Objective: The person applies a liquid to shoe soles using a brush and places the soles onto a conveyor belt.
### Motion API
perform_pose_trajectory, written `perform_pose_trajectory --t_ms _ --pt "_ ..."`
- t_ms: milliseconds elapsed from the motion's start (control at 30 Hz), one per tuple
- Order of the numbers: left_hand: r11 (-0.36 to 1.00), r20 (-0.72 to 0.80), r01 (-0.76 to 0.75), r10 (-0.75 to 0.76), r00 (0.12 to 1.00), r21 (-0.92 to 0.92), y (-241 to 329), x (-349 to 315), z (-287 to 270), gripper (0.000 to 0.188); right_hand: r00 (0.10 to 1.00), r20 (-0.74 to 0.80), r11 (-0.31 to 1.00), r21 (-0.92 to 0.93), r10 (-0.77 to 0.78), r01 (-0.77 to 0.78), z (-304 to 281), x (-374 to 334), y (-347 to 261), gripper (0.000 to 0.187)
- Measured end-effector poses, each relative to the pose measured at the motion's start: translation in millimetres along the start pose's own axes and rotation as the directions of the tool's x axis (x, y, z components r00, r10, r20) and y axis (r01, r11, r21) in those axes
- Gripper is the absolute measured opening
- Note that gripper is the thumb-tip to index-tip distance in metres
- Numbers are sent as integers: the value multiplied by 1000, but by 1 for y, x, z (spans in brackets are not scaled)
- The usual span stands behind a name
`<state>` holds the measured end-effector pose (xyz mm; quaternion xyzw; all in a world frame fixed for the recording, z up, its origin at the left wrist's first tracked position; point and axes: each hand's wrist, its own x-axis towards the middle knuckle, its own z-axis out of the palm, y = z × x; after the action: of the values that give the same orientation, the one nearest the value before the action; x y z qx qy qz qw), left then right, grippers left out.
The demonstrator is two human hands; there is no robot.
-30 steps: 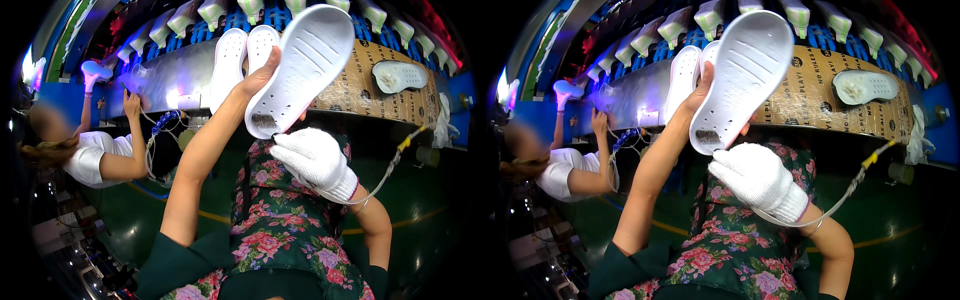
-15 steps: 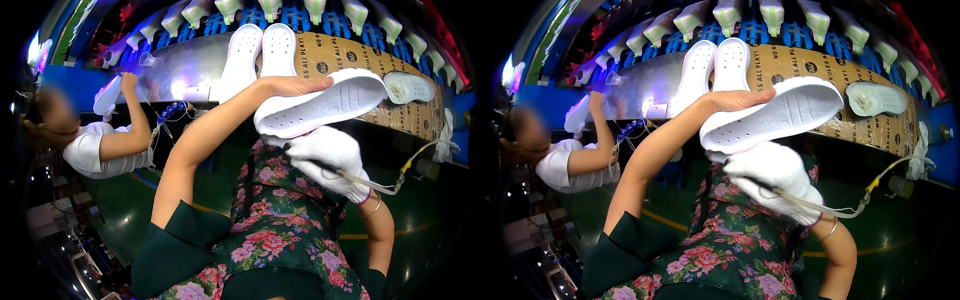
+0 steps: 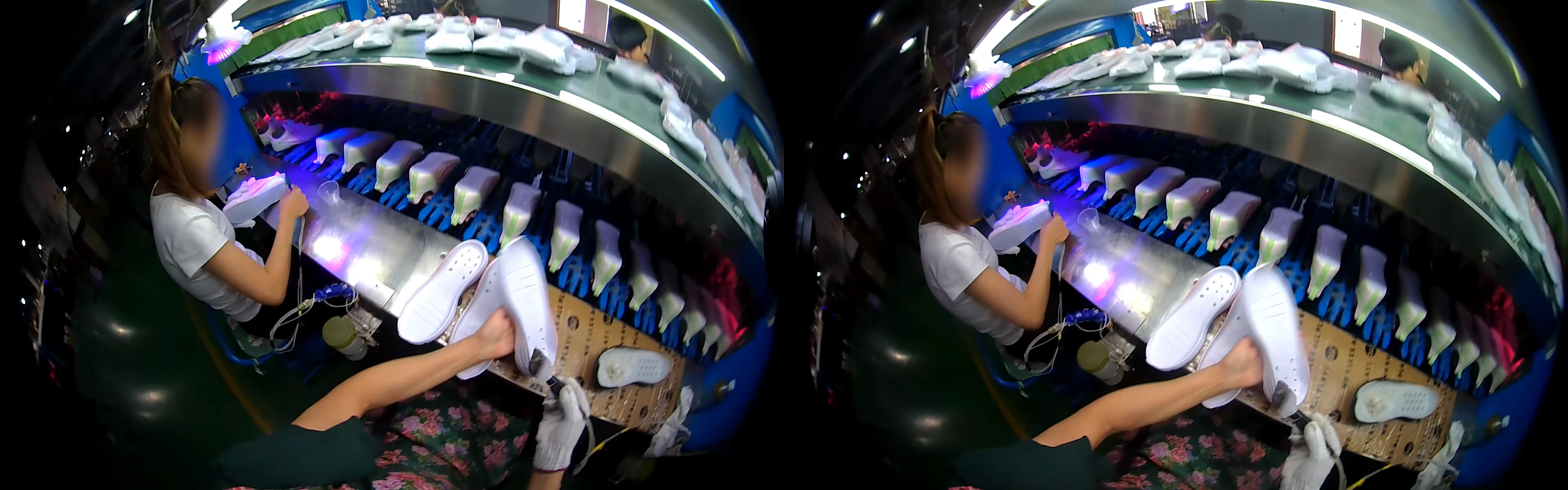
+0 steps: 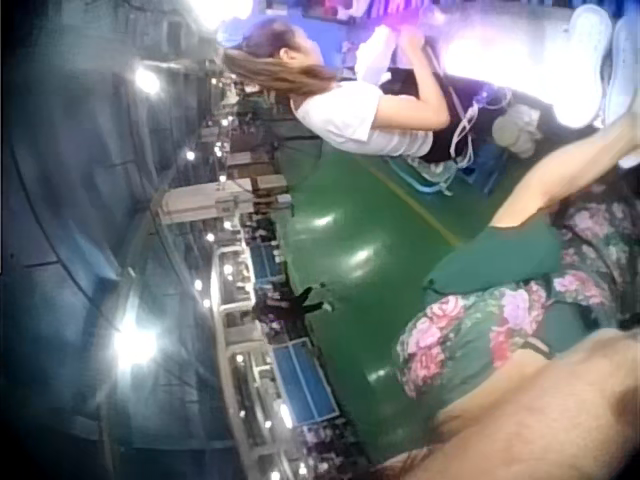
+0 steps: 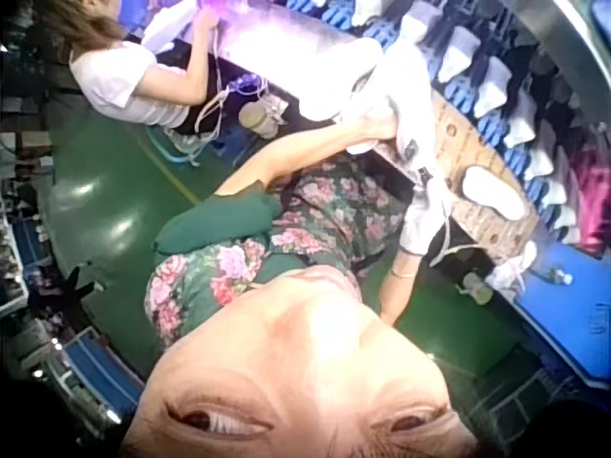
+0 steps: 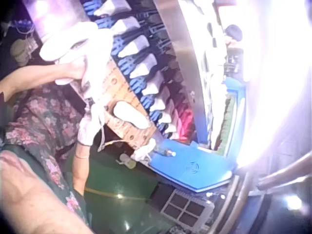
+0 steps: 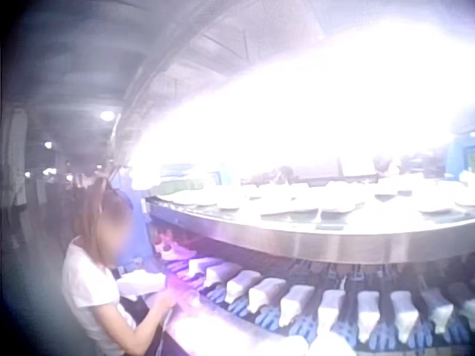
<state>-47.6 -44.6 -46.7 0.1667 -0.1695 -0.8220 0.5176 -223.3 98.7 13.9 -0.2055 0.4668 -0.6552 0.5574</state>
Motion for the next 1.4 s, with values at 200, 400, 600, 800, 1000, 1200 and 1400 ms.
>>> perform_pose_trajectory --t_ms 200,400,600,800,1000,1200,1400 --pt "823 468 449 -262 844 -348 27 -92 -15 72 995 -23 987 129 98 -95 1 1 15 27" --pt "754 238 511 -452 860 -413 10 -143 6 65 999 15 995 98 35 -36 26 -16 9 22" --pt "628 281 397 -280 918 -669 -27 -154 8 77 922 282 923 -204 -264 327 44 -25 -21 21" --pt "767 346 307 -118 931 -564 -31 -146 28 96 633 539 446 -450 -556 774 76 -32 -49 24" --pt "960 -38 157 -171 985 -233 -43 -160 24 97 483 621 224 -449 -617 865 91 -30 -49 26" --pt "943 76 157 -141 987 -292 -49 -160 20 91 372 683 78 -420 -629 904 101 -35 -36 31" --pt "943 15 194 -197 980 -271 -48 -152 10 94 700 458 579 -397 -547 712 97 -40 -26 23"
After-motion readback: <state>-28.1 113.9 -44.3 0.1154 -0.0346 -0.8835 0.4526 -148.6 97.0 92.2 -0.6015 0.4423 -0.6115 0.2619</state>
